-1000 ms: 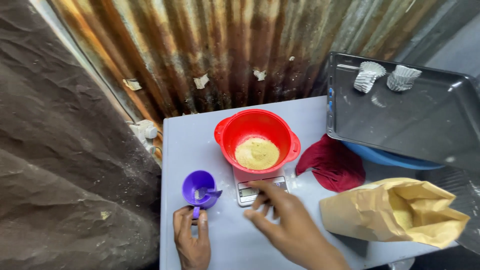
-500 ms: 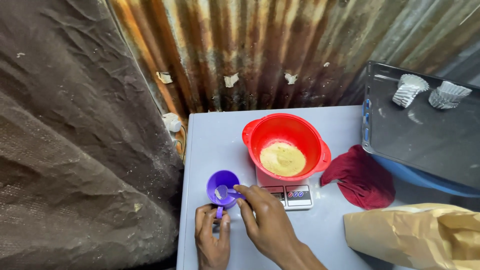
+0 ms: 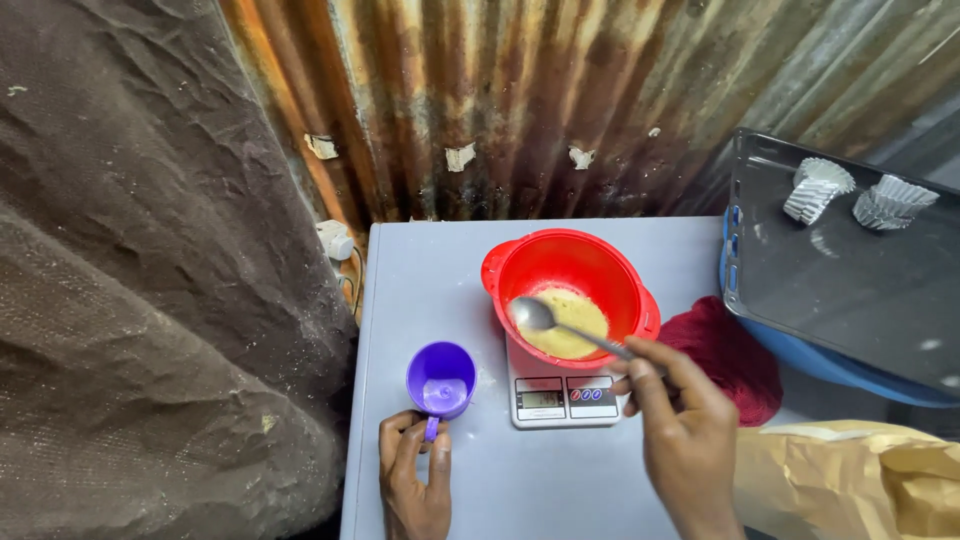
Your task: Measuring out dry ingredients and butter into a bowl using a digital scale and a spoon.
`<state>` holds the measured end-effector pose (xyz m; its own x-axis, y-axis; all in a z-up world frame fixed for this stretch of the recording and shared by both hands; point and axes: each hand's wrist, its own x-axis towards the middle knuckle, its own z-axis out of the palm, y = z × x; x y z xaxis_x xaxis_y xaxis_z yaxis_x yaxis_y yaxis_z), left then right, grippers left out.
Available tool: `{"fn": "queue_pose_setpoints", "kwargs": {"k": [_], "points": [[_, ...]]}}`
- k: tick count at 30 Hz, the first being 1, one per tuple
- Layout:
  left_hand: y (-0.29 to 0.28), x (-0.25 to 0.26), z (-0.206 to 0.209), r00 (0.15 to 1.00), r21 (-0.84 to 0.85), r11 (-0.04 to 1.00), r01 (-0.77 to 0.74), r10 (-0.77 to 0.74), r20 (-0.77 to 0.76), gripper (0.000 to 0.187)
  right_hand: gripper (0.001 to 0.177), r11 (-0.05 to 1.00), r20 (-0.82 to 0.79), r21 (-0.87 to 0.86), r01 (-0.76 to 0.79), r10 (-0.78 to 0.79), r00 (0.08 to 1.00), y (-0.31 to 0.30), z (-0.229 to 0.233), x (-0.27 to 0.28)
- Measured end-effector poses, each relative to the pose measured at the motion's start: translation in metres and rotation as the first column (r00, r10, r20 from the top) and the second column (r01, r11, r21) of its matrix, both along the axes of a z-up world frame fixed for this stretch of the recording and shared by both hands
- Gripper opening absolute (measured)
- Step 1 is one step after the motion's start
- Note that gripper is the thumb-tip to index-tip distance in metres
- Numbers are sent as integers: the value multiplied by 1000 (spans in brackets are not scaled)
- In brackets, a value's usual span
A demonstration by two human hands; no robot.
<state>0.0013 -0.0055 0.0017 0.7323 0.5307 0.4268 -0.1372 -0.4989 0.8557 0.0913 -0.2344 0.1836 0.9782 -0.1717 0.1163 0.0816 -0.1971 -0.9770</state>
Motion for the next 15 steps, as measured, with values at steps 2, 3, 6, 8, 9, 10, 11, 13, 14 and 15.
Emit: {"fn": "queue_pose_setpoints", "kwargs": {"k": [2,3,6,8,9,10,11,13,14,15], "points": [[1,0,2,1000,2,1000,-5,5,13,27,30,963,91,-254,89,-68,994,-6,8,8],[0,0,2,1000,1,1000,-3,3,16,27,30,962,94,-255,92,-70,993,-14,0,14],[1,-1,2,1000,-33,999,-8,7,-12,26,30,857,183,-501,122,-32,983,-31,-18,30],[3,-1,0,1000,-35,999,-7,6,-15,27,35,779,115,-618,107,-45,992,-35,-20,35],[3,-2,1,1000,-34,999,-10,10,-16,27,35,779,115,-618,104,-42,992,-32,-17,37],[4,-1,1,1000,-33,999,-9,9,-8,27,35,797,58,-598,84,-62,996,-30,-15,38],[4,-1,2,1000,-32,999,-8,8,-1,27,34,814,0,-578,65,-80,997,-28,-12,40],[3,-1,0,1000,-32,999,-13,13,9,28,33,863,-78,-504,37,-88,993,-21,-4,38],[4,-1,0,1000,-29,999,-21,21,19,28,32,907,-157,-422,12,-86,984,-16,-1,37],[5,-1,1,1000,-27,999,-19,19,20,28,32,907,-155,-420,14,-87,984,-13,-1,38]]}}
